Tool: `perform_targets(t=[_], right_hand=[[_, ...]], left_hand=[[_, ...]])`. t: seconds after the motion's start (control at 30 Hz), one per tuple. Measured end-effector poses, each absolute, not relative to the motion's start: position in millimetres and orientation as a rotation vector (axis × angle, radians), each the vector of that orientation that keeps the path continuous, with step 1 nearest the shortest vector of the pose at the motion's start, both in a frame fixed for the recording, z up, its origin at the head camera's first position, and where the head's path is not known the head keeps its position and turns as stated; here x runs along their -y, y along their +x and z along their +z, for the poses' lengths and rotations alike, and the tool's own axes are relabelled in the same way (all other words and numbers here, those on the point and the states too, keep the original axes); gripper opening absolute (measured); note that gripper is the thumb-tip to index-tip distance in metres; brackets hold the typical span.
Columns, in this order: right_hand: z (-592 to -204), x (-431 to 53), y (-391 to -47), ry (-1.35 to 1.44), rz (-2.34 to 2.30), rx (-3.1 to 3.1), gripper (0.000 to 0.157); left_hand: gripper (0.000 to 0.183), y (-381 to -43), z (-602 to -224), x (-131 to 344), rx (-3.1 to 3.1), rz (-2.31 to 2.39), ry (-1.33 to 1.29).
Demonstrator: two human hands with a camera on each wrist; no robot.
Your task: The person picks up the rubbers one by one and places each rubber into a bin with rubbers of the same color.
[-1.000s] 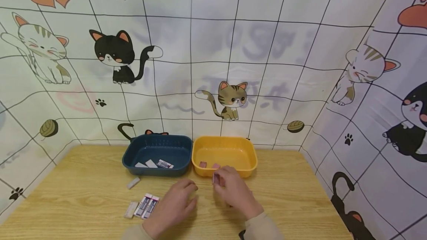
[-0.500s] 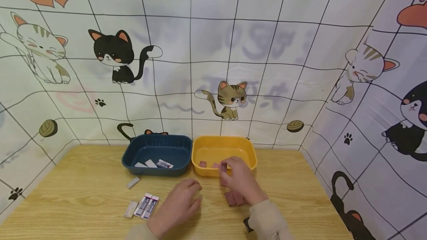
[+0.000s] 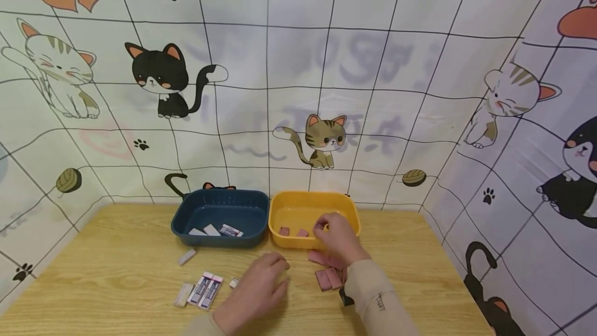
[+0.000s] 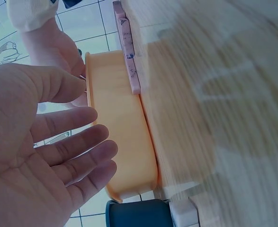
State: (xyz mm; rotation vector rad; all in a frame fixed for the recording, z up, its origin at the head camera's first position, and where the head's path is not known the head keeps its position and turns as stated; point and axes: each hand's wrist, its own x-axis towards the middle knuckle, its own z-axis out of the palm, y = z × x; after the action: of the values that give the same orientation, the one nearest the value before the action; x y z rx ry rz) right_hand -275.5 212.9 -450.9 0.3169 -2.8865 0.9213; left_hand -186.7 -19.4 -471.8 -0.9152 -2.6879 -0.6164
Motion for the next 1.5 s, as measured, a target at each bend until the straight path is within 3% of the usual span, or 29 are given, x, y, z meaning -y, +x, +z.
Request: perform_targets(t=[0.6,0.83,0.93,1.5], right_hand=[[-455.4,-210.4,-303.0,0.032,0.887,3.064,0.010],[-452.3,-211.5,-301.1,-0.013,0.955,3.070,0.038],[-449.7,-212.5,-297.5,0.012,1.000,3.029,0.043],[-443.1,-193.1,-247.1,0.391,0.892,2.708,0.019]], left_hand=[[0.018,-185.6,-473.0,21.1,2.701,-0.617,-0.910],[0.019,-185.0,-471.7,18.9,2.685,-0.625,-0.915],[0.019,-184.7,-470.4,18.7,2.701,-0.630,-0.905],[0.027,-183.2,-463.1,29.8,2.835,-0.625,-0.750]])
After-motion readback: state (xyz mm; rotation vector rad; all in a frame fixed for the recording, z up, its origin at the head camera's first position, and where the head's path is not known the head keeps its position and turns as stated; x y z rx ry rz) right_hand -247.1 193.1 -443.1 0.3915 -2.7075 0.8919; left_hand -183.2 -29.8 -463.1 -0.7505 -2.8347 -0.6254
